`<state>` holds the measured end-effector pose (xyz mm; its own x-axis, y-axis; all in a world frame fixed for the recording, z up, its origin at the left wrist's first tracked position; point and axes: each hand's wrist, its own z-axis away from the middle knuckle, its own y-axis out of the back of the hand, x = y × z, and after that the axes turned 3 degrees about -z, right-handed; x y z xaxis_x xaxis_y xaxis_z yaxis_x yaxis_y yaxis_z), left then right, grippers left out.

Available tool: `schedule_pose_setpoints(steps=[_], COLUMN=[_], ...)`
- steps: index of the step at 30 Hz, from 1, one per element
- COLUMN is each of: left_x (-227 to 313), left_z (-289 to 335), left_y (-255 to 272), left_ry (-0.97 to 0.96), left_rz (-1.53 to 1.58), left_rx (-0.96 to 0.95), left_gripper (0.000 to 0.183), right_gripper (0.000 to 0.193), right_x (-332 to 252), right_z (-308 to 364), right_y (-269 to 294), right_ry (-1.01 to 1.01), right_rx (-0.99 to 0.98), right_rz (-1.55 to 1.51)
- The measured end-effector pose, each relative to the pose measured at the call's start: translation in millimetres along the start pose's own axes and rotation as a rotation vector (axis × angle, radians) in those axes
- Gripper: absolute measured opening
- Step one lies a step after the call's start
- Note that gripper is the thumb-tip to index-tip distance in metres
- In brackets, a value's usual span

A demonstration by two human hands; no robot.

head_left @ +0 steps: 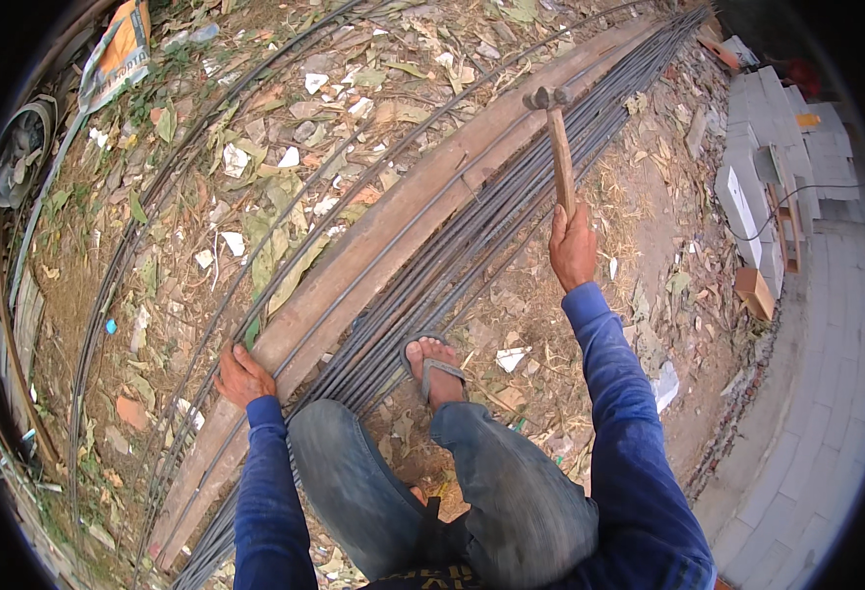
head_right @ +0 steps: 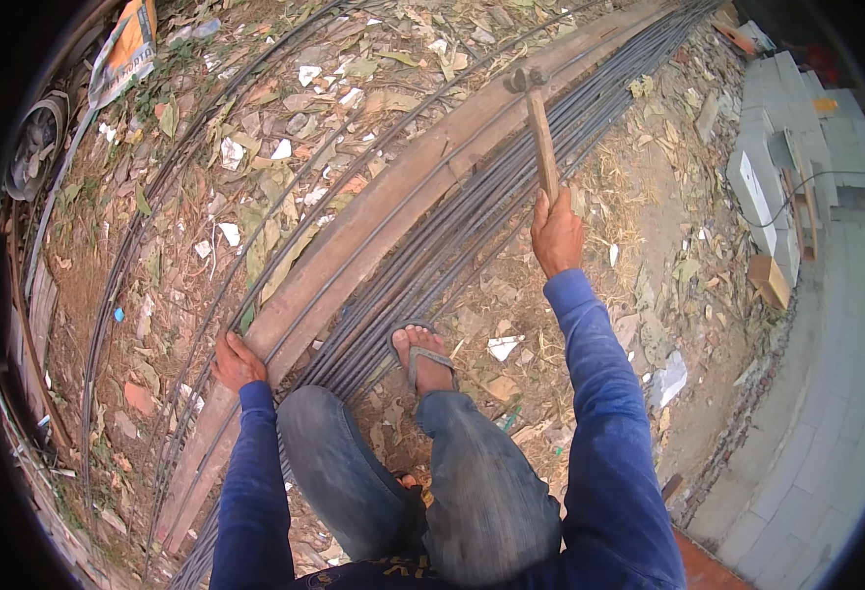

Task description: The person hammers a metal bar against a stack of rebar on the ground, periodically repositioning the bar by hand.

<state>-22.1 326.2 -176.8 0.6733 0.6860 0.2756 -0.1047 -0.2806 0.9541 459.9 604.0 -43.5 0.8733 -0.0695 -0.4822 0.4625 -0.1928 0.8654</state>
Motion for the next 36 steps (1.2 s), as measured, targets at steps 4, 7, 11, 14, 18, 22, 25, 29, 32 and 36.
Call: schedule_pose_setpoints(steps=[4,7,11,14,18,22,25,29,32,36], left_x=[1,4,-12,2,-2,-13,-4,-9,-6,-27], left_z=[3,2,-4,0,2,-2,2,4,21,60], left_y=[-9,5,6,3,-2,-2,3,6,30,36], left_ry=[0.012,0.040,0.064,0.063,0.037,0.048,0.057,-0.032,-0.241,-0.439], left_rz=[-0.022,-0.016,0.000,-0.067,-0.032,-0.055,-0.051,-0.005,0.003,0.095], left_rx=[-0.050,-0.025,-0.021,-0.073,0.001,0.053,-0.014,0.014,0.080,-0.026], left_gripper=[0.045,0.047,0.046,0.044,0.042,0.043,0.045,0.046,0.041,0.036], right_gripper=[0.038,0.039,0.032,0.028,0.028,0.027,0.029,0.029,0.031,0.038], right_x=[25,5,-76,-87,-46,-60,-32,30,70,120], right_z=[-23,-5,56,101,141,144,181,225,238,252], right_y=[-7,17,53,44,-13,-25,1,46,85,96], right_ry=[-0.005,-0.028,-0.047,0.057,0.219,0.058,0.023,-0.046,-0.022,0.024], right_rx=[-0.204,-0.156,-0.168,-0.088,-0.422,-0.430,-0.340,-0.348,-0.413,-0.658], right_rz=[0.281,0.148,-0.231,-0.288,0.227,-0.021,-0.114,0.074,0.291,0.576])
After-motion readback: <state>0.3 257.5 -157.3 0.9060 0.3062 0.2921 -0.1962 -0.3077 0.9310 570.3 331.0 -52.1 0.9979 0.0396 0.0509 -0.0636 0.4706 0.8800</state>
